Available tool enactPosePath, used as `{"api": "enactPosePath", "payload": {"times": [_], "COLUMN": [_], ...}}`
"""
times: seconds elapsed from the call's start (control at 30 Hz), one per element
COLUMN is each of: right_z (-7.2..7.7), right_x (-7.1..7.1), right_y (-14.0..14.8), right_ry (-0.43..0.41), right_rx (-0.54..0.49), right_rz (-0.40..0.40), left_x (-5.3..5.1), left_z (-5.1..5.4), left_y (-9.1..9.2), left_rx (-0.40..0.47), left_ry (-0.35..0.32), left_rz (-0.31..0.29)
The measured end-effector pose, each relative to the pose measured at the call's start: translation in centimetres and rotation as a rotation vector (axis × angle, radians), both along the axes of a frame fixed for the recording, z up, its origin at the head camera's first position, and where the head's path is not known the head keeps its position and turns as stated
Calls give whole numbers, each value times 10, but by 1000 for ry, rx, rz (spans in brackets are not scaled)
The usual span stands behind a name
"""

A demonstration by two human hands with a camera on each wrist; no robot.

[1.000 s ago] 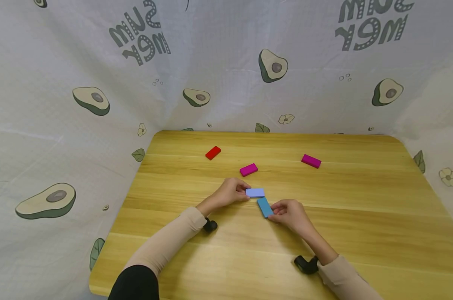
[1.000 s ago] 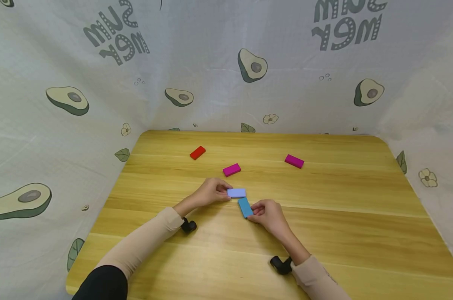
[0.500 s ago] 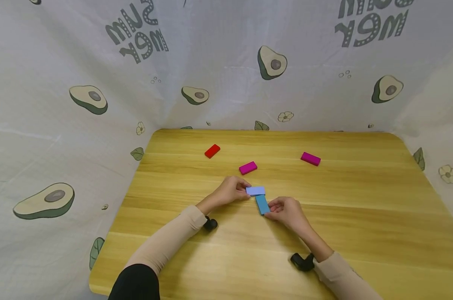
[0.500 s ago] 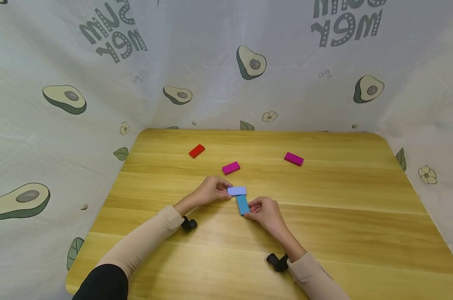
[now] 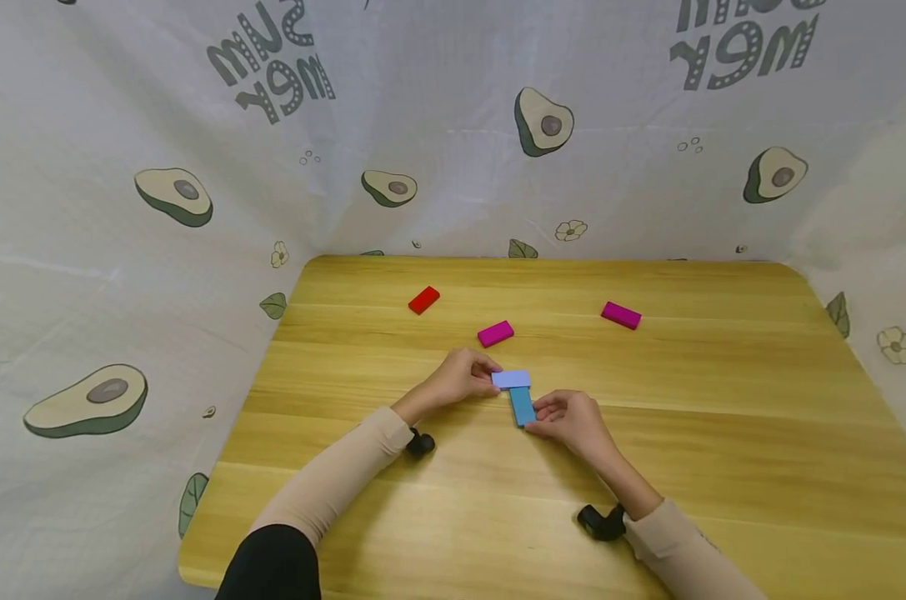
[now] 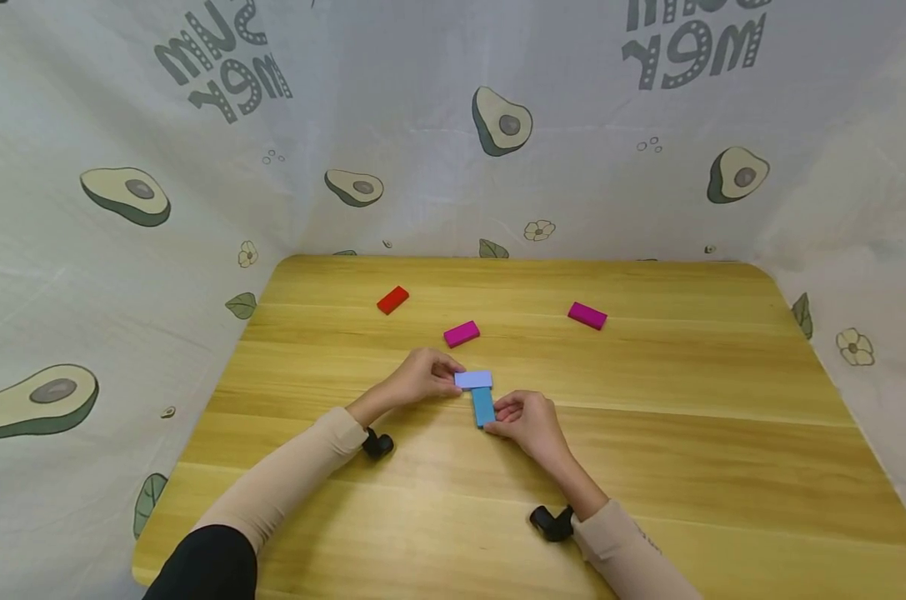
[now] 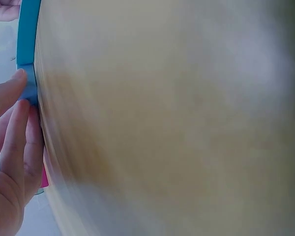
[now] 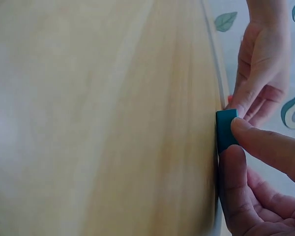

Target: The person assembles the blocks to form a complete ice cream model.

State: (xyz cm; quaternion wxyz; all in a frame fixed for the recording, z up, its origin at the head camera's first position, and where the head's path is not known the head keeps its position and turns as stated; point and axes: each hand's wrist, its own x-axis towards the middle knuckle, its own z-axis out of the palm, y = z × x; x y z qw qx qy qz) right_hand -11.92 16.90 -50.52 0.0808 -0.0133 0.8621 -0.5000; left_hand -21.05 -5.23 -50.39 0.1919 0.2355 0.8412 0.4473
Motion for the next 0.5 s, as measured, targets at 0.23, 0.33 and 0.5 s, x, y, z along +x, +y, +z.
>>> {"api": "enactPosePath", "payload": {"times": [0.23,0.33,0.5], "right_z": [-4,-5,-6], "right_x": [-2,-3,-3], "right_y": [1,1,1], "right_ry": [-10,-3,7], "right_rx": [-33,-47,-58], "right_rz": [1,5,14], "left_x": [-4,-5,-5], "left_z": [-1,-2,0], "left_y": [0,0,1], "left_rx": [18,20,17], "left_ry": [-3,2,6], "left_rz": [-15,-21,-27]}}
